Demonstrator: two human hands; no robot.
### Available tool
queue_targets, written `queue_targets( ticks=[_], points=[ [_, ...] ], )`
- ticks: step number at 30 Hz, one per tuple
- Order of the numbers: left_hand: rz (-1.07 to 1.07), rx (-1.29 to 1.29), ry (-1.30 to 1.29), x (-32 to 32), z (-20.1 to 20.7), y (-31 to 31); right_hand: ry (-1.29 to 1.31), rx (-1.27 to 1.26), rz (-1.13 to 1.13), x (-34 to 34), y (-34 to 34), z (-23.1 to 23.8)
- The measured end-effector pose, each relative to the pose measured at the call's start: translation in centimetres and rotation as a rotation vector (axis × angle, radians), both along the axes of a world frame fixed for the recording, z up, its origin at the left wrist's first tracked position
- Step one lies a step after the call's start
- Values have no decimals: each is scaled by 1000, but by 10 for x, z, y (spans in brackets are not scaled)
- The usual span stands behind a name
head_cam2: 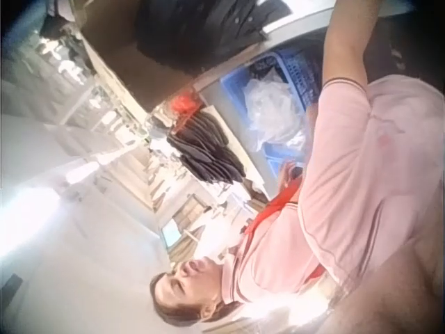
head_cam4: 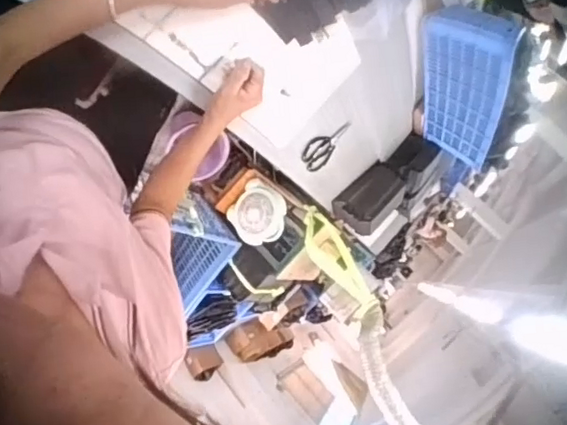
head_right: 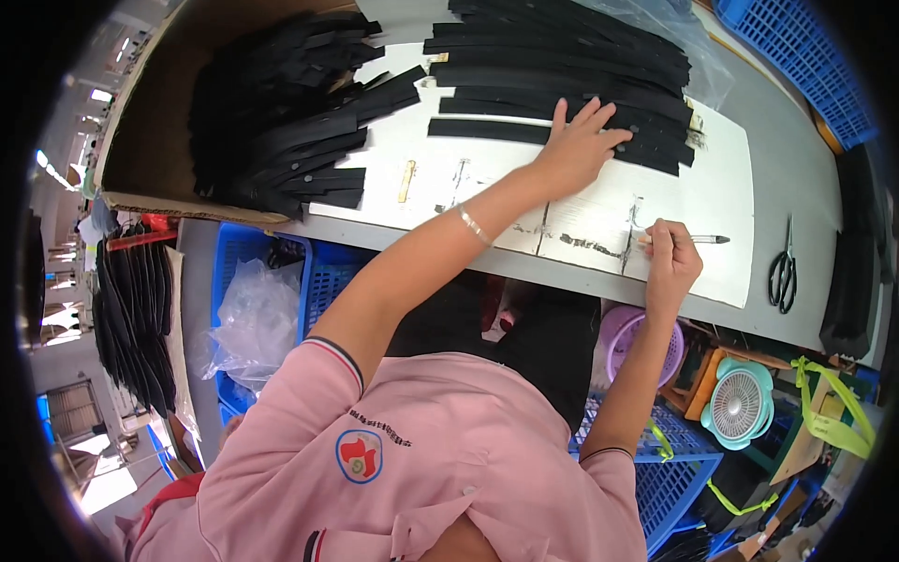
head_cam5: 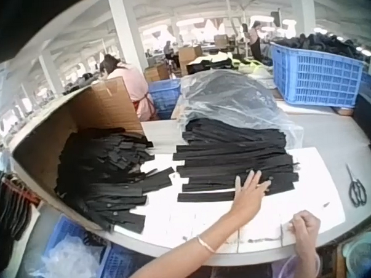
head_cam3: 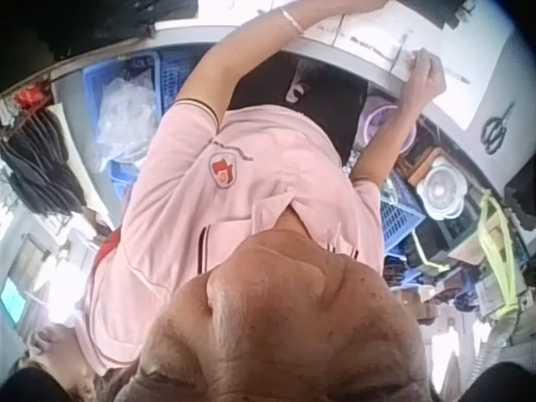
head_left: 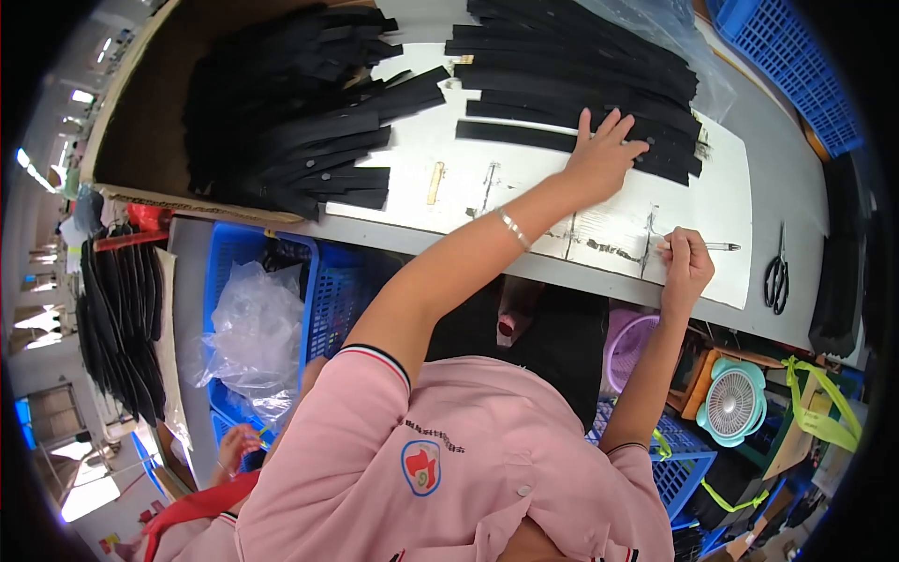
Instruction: Inspecting and marking black zipper components using a jig and a marker on a manufacturing workstation.
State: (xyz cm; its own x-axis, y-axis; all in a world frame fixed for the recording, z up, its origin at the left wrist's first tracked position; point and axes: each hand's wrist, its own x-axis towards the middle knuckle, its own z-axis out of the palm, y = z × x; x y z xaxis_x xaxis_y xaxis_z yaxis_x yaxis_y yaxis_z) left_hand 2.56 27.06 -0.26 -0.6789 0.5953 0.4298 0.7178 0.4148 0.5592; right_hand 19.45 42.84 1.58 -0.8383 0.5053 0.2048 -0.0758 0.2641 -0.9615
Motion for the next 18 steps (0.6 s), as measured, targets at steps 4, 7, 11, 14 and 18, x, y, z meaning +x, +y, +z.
queue_targets(
  ticks=[4,7,11,14,18],
  points=[
    [29,-15,-23,-8,9,-9,-15,-23,-20,-2,0,0],
    [58,-29,-25,20,21,-48,-14,-52,-19,0,3,-2],
    [240,-25,36,41,21,-129,-1,-11,-14,-3,3,-7],
    [468,-150,119,38,22,-192,19,1,-3,-5,3,-8],
    [698,-218,193,22,19,-262,-11,51,-3,-4,8,-12]
  ],
)
